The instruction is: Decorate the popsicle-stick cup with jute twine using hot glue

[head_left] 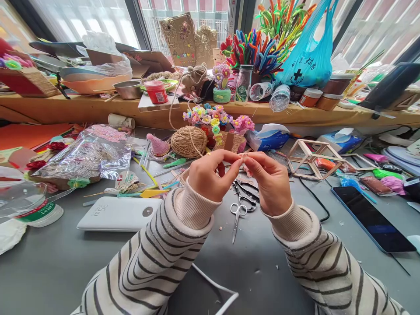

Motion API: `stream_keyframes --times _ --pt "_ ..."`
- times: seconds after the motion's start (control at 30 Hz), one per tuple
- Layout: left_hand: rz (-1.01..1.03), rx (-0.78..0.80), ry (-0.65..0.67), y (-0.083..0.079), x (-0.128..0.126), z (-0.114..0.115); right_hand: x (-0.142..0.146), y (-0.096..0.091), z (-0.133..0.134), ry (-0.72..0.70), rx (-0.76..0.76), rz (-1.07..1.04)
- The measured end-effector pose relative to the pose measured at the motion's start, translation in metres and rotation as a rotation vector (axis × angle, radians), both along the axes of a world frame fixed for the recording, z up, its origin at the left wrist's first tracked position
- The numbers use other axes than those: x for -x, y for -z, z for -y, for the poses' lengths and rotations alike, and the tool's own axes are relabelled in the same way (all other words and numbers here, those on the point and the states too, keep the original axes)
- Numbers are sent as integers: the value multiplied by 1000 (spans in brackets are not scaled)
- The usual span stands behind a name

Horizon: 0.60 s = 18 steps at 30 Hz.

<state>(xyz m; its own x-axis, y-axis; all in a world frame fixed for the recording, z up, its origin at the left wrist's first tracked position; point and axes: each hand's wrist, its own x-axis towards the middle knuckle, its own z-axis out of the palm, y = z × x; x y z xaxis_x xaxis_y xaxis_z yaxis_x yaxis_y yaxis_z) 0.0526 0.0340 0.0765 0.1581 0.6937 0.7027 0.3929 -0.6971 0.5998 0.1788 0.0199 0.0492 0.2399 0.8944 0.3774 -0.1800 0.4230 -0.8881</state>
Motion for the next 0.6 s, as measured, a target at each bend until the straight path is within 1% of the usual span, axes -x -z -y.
stream_keyframes --times 0.1,0.2,0.37,0.47,0.6 --pt "-10 -2 17 0 -1 0 3 -2 1 -34 73 -111" --pt "-13 -14 27 0 -1 0 5 -3 1 -64 100 -182" --pt "-73 -98 27 1 1 -1 5 -2 1 -121 126 -231" --pt "-89 -135 28 1 1 -2 4 -3 1 -121 137 -238" --pt "-128 -139 86 0 4 -5 3 -5 0 -89 183 -245"
